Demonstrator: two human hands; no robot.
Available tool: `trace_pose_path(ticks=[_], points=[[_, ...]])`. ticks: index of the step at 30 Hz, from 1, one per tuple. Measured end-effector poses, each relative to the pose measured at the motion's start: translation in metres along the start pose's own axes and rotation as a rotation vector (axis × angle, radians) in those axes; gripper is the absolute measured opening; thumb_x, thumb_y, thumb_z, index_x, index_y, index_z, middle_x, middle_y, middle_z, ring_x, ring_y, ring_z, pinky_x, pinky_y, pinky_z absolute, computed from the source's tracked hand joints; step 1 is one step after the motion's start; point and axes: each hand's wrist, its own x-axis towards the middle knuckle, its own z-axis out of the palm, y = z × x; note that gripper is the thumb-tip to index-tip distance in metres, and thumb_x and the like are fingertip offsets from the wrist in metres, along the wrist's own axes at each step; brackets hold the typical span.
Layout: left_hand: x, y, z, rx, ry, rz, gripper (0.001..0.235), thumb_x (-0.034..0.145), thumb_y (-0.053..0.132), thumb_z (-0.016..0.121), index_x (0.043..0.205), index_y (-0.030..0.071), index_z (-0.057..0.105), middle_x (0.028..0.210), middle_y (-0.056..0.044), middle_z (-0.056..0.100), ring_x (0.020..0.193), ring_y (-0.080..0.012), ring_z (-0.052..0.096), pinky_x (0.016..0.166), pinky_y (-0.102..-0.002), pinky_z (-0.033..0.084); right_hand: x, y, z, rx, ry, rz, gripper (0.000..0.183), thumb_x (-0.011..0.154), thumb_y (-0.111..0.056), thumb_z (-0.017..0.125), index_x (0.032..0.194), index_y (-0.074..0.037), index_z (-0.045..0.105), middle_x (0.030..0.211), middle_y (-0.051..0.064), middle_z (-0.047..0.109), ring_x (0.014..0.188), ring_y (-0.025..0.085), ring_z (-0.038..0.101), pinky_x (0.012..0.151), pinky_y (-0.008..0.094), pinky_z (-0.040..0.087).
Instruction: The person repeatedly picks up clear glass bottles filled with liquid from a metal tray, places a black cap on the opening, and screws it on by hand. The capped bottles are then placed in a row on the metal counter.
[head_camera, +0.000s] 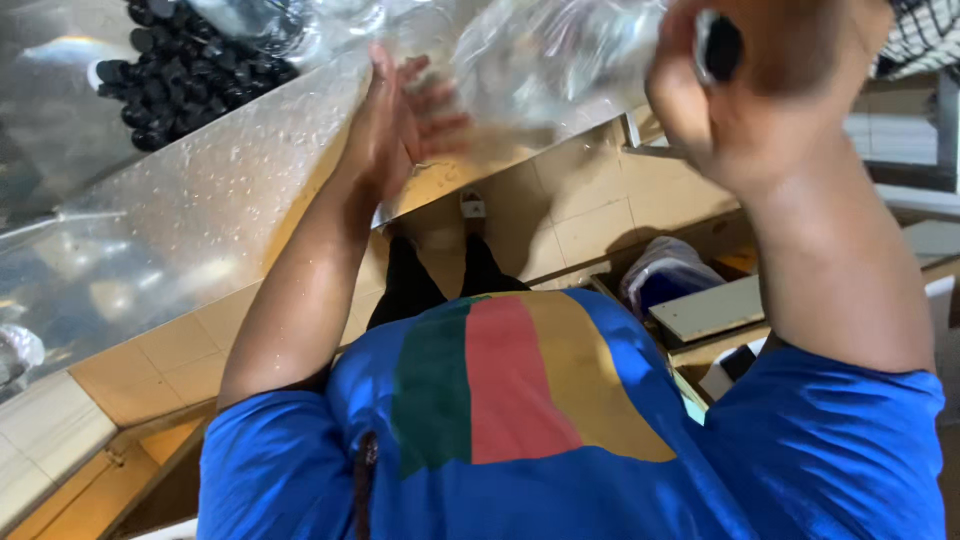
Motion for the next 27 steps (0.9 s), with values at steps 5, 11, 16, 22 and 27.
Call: trace_pose_path(ticks=[5, 11, 16, 22, 27], points=[[-0.018, -0.03, -0.057, -0.304, -0.059, 0.156, 0.09, 0.086, 0.074, 0.058, 0.146, 0.008, 0.056, 0.153, -0.026, 0.055, 0.135, -0.048, 0.062, 0.086, -0.064, 0.057, 0.019, -0.017, 0.054, 0.403, 0.291, -0.248, 0.03, 0.119, -0.003, 0.061, 0.108, 0.018, 0.08, 0.104, 0.032, 0.07, 0.082, 0.045, 0.071, 0.066, 0.051, 0.055], [-0.076, -0.023, -0.068, 0.106, 0.266, 0.492, 0.059, 0.095, 0.069, 0.065, 0.126, 0.018, 0.065, 0.114, -0.002, 0.066, 0.074, -0.015, 0.067, 0.045, -0.028, 0.057, 0.026, -0.026, 0.104, 0.653, 0.424, -0.156, 0.039, 0.111, -0.004, 0.048, 0.104, 0.021, 0.077, 0.099, 0.04, 0.076, 0.082, 0.048, 0.076, 0.069, 0.054, 0.061], [-0.107, -0.01, -0.095, 0.459, 0.555, 1.237, 0.059, 0.104, 0.054, 0.074, 0.142, 0.011, 0.06, 0.135, -0.011, 0.062, 0.128, -0.0265, 0.063, 0.113, -0.043, 0.053, 0.06, -0.068, 0.128, 1.122, 0.144, 0.747, 0.057, 0.109, -0.04, 0.038, 0.115, 0.008, 0.07, 0.116, 0.032, 0.076, 0.051, 0.027, 0.053, 0.036, 0.031, 0.039], [-0.082, -0.023, -0.176, 0.097, 0.657, 0.89, 0.039, 0.1, 0.054, 0.075, 0.119, 0.02, 0.074, 0.122, 0.002, 0.069, 0.114, -0.0158, 0.065, 0.098, -0.034, 0.05, 0.121, -0.098, 0.134, 0.957, 0.226, 0.065, 0.056, 0.126, -0.03, 0.037, 0.116, 0.019, 0.063, 0.105, 0.033, 0.073, 0.085, 0.038, 0.072, 0.069, 0.042, 0.053], [-0.084, -0.021, -0.188, -0.474, 0.265, 0.256, 0.049, 0.094, 0.055, 0.08, 0.122, 0.016, 0.07, 0.104, -0.008, 0.078, 0.074, -0.0244, 0.079, 0.046, -0.036, 0.063, 0.193, -0.127, 0.124, 0.846, 0.143, -0.739, 0.038, 0.111, -0.005, 0.043, 0.125, 0.006, 0.076, 0.13, 0.026, 0.081, 0.083, 0.038, 0.075, 0.079, 0.044, 0.063]])
